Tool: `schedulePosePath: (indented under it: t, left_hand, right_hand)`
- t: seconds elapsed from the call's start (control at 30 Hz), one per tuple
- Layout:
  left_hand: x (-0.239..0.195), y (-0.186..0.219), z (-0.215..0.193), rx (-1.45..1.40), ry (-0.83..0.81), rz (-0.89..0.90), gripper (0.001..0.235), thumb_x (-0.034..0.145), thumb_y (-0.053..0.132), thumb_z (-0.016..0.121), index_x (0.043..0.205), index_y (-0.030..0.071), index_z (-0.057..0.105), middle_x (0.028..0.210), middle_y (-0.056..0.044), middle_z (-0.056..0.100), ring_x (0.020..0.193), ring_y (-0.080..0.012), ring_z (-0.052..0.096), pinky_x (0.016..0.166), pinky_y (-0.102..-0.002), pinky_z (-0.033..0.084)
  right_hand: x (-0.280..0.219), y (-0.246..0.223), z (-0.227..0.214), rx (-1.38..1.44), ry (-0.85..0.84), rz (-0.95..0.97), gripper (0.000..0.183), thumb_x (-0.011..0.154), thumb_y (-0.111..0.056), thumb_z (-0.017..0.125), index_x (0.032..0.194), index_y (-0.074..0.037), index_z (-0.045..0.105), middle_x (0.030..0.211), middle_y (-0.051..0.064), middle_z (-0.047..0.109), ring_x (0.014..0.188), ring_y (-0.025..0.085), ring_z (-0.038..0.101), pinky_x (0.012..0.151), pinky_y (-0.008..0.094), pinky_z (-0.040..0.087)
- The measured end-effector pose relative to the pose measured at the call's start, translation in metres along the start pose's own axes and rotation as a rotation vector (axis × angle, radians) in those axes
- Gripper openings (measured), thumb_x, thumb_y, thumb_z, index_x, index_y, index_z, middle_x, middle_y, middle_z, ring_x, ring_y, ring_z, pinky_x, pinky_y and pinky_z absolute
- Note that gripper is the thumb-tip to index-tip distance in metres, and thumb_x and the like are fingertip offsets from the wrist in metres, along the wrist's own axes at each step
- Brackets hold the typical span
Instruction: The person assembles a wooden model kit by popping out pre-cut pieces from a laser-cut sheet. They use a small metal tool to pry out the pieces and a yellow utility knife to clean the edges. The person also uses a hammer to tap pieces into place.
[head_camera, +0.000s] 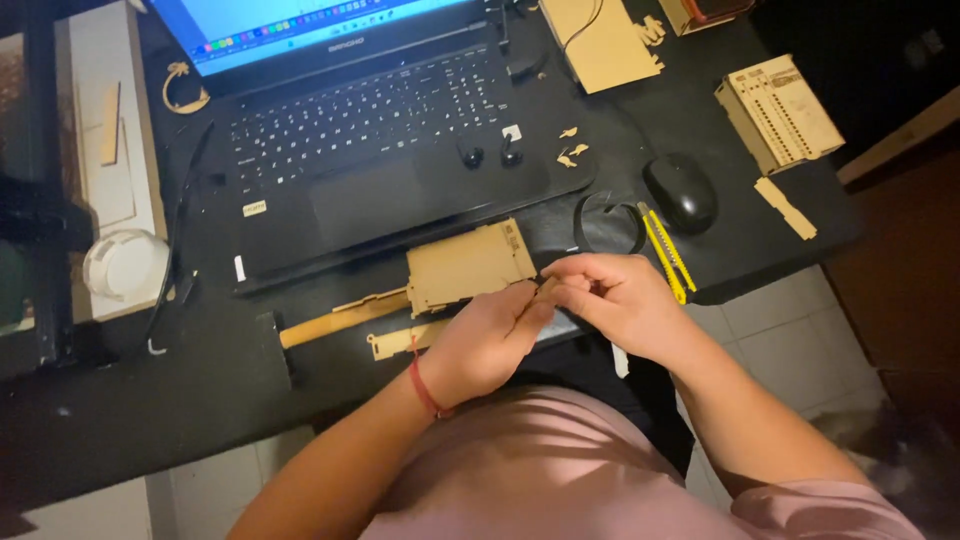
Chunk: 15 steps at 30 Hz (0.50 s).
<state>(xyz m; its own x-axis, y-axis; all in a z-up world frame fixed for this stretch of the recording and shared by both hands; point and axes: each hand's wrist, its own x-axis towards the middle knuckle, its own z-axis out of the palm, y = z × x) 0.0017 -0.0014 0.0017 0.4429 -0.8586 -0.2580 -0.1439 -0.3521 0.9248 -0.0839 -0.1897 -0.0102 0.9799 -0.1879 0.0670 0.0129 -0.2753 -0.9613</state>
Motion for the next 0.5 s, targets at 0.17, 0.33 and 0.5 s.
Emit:
schedulePosePath:
  t: [0.17, 0.33, 0.5]
  left_hand:
    - [-0.009, 0.016, -0.009, 0.123, 0.052, 0.009, 0.038, 0.104, 0.035, 0.039, 0.086, 0.004, 0.053, 0.063, -0.023, 0.062, 0.061, -0.0401, 0.063, 0.05, -0.043, 0.048]
    - [-0.028, 0.024, -0.017, 0.218, 0.109, -0.002, 0.033, 0.102, 0.033, 0.04, 0.079, 0.01, 0.044, 0.064, -0.014, 0.054, 0.06, -0.0398, 0.049, 0.058, -0.047, 0.033]
    - [-0.038, 0.032, -0.034, 0.248, 0.129, -0.059, 0.033, 0.102, 0.038, 0.045, 0.081, 0.013, 0.05, 0.072, -0.01, 0.064, 0.066, -0.0329, 0.062, 0.062, -0.043, 0.042]
  right_hand:
    - [0.066, -0.021, -0.044, -0.265, -0.03, -0.067, 0.02, 0.088, -0.013, 0.069, 0.104, -0.006, 0.078, 0.075, 0.017, 0.074, 0.071, 0.026, 0.07, 0.069, 0.043, 0.053]
    - [0.24, 0.031, -0.114, -0.834, -0.039, -0.454, 0.026, 0.103, -0.01, 0.052, 0.116, 0.004, 0.071, 0.11, 0.023, 0.072, 0.1, 0.04, 0.065, 0.082, 0.048, 0.047]
    - [0.374, 0.062, -0.115, -0.936, -0.048, -0.167, 0.035, 0.104, -0.011, 0.045, 0.134, -0.003, 0.062, 0.13, 0.022, 0.063, 0.115, 0.041, 0.057, 0.088, 0.054, 0.047]
